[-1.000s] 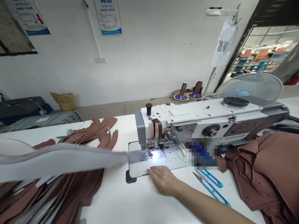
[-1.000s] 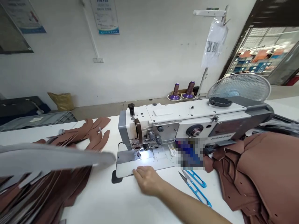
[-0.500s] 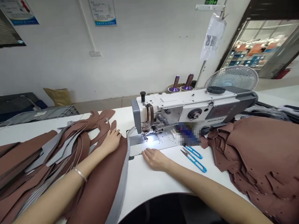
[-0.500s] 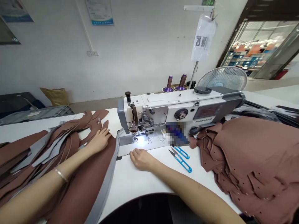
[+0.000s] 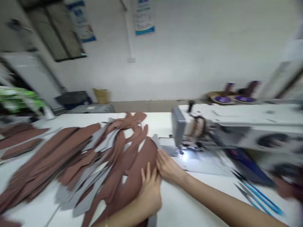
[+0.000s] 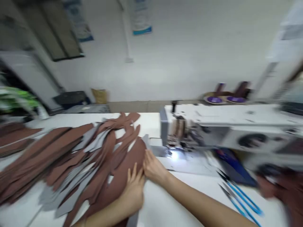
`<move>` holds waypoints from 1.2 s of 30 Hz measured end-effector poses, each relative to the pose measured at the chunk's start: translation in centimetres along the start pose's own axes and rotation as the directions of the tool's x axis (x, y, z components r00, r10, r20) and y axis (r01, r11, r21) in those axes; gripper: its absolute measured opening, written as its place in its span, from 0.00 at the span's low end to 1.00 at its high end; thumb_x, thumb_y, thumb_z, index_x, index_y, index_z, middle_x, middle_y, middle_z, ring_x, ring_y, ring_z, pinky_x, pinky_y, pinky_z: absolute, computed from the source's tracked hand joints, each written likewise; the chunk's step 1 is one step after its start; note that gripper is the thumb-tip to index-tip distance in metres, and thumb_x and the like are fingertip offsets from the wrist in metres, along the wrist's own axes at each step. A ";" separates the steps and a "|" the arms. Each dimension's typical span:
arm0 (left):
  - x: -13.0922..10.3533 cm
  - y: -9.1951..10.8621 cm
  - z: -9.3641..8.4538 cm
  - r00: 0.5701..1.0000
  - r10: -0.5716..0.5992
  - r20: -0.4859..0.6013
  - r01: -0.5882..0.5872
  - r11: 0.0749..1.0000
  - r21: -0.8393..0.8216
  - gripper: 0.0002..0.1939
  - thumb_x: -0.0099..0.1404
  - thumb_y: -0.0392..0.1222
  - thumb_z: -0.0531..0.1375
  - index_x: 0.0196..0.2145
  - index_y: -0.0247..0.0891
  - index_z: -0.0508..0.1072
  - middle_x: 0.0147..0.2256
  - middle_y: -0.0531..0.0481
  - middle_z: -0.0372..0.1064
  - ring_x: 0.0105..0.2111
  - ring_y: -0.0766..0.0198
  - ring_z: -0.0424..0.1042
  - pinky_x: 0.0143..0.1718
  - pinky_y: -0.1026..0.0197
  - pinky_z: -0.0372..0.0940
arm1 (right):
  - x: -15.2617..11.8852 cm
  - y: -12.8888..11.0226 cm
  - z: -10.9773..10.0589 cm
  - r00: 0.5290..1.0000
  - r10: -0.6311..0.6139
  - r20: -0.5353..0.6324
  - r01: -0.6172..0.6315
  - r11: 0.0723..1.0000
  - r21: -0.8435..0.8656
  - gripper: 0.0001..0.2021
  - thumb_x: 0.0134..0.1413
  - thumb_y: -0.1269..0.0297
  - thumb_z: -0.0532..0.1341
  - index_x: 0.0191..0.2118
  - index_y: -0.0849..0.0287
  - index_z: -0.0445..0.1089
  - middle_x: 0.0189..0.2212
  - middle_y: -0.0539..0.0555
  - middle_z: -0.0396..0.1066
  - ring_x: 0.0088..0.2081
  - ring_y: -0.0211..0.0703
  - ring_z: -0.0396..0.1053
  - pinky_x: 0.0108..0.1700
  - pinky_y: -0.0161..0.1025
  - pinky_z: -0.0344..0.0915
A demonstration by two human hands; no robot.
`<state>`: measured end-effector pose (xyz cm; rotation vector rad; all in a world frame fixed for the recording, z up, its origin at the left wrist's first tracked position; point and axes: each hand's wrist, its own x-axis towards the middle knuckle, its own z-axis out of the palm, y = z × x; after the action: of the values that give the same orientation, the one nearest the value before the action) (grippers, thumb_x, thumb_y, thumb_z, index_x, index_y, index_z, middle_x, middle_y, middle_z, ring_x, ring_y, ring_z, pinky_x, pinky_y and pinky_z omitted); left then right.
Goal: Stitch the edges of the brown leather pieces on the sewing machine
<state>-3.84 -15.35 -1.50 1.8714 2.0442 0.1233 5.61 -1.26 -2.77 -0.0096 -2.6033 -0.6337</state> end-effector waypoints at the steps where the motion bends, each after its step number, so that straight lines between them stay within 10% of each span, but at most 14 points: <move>1: 0.1 0.0 -0.5 1.000 0.002 -0.015 -0.002 1.000 0.020 0.36 0.62 0.45 0.55 0.65 0.29 0.56 0.67 0.33 0.44 0.67 0.31 0.31 0.62 0.23 0.36 | 0.1 0.0 0.5 0.999 -0.019 -0.035 0.019 1.000 0.004 0.12 0.50 0.73 0.60 0.39 0.77 0.74 0.39 0.75 0.74 0.50 0.68 0.69 0.54 0.62 0.63; 7: 0.1 -1.0 0.2 0.997 -0.016 -0.073 0.026 0.991 0.130 0.29 0.72 0.42 0.38 0.66 0.25 0.52 0.66 0.30 0.46 0.68 0.37 0.34 0.62 0.21 0.41 | -0.5 0.0 3.7 0.992 0.000 -0.125 -0.003 1.000 -0.016 0.09 0.42 0.75 0.59 0.32 0.70 0.73 0.43 0.74 0.73 0.48 0.64 0.71 0.50 0.52 0.70; 11: -0.8 -0.8 0.7 0.987 0.159 0.034 -0.159 0.987 0.010 0.26 0.72 0.41 0.44 0.64 0.29 0.58 0.64 0.29 0.51 0.66 0.39 0.48 0.59 0.26 0.53 | -1.6 -0.8 4.1 0.978 0.165 -0.126 -0.165 0.986 0.016 0.06 0.42 0.76 0.57 0.30 0.68 0.69 0.42 0.74 0.72 0.48 0.65 0.71 0.50 0.53 0.70; 14: -1.5 -1.7 -2.3 0.956 0.294 -0.013 -0.291 0.940 -0.175 0.19 0.66 0.36 0.54 0.53 0.41 0.73 0.53 0.43 0.72 0.57 0.52 0.68 0.59 0.44 0.63 | -2.3 -1.2 4.5 0.943 0.303 -0.138 -0.300 0.953 0.041 0.08 0.45 0.76 0.55 0.33 0.68 0.70 0.44 0.73 0.72 0.49 0.65 0.71 0.48 0.54 0.70; 16: -2.1 -3.9 -5.6 0.959 0.152 -0.238 -0.220 0.931 -0.293 0.20 0.64 0.32 0.52 0.47 0.43 0.76 0.45 0.52 0.77 0.47 0.66 0.75 0.53 0.63 0.68 | -2.7 -1.4 4.8 0.931 0.335 -0.148 -0.328 0.942 0.069 0.14 0.49 0.76 0.53 0.41 0.69 0.70 0.47 0.70 0.72 0.50 0.63 0.70 0.49 0.54 0.70; 18: -2.9 -7.8 -9.1 0.851 -0.159 -0.500 0.023 0.964 -0.267 0.20 0.63 0.31 0.49 0.44 0.42 0.77 0.44 0.52 0.78 0.45 0.68 0.75 0.50 0.67 0.68 | -3.1 -1.4 5.1 0.929 0.338 -0.148 -0.326 0.940 0.101 0.19 0.51 0.76 0.52 0.49 0.71 0.68 0.48 0.68 0.71 0.51 0.61 0.70 0.51 0.55 0.69; 19: -3.5 -10.4 -10.8 0.729 -0.296 -0.617 0.225 0.955 -0.192 0.19 0.64 0.34 0.48 0.43 0.42 0.77 0.45 0.52 0.77 0.46 0.66 0.74 0.51 0.65 0.68 | -3.3 -1.4 5.1 0.929 0.341 -0.145 -0.326 0.938 0.118 0.20 0.52 0.76 0.52 0.51 0.71 0.67 0.49 0.68 0.71 0.52 0.61 0.69 0.52 0.55 0.69; 24: -8.2 -24.8 -16.5 0.436 -0.528 -0.729 0.617 0.765 -0.185 0.22 0.66 0.37 0.45 0.48 0.29 0.73 0.53 0.34 0.70 0.58 0.48 0.64 0.63 0.43 0.53 | -4.0 -1.0 5.9 0.920 0.369 -0.134 -0.340 0.919 0.199 0.21 0.54 0.79 0.49 0.52 0.70 0.66 0.54 0.69 0.67 0.57 0.62 0.64 0.53 0.54 0.68; 29: -12.8 -32.1 -17.1 0.534 -0.587 -0.608 0.709 0.703 -0.056 0.15 0.66 0.40 0.54 0.45 0.32 0.75 0.51 0.36 0.71 0.54 0.50 0.68 0.58 0.48 0.60 | -4.2 -0.3 6.6 0.942 0.309 -0.132 -0.278 0.937 0.209 0.20 0.56 0.79 0.48 0.51 0.71 0.68 0.57 0.72 0.62 0.62 0.66 0.57 0.55 0.59 0.65; 36: -13.8 -33.8 -17.9 0.653 -0.595 -0.468 0.716 0.687 0.126 0.15 0.69 0.48 0.56 0.47 0.37 0.72 0.49 0.45 0.71 0.49 0.58 0.70 0.54 0.47 0.65 | -5.6 0.0 8.0 0.968 0.221 -0.117 -0.203 0.969 0.144 0.25 0.51 0.82 0.47 0.55 0.72 0.65 0.60 0.72 0.59 0.60 0.64 0.60 0.54 0.58 0.66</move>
<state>-40.82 -29.56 7.69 1.1431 3.0655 -0.0167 7.11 2.80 -11.54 -0.1964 -2.4665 -0.3738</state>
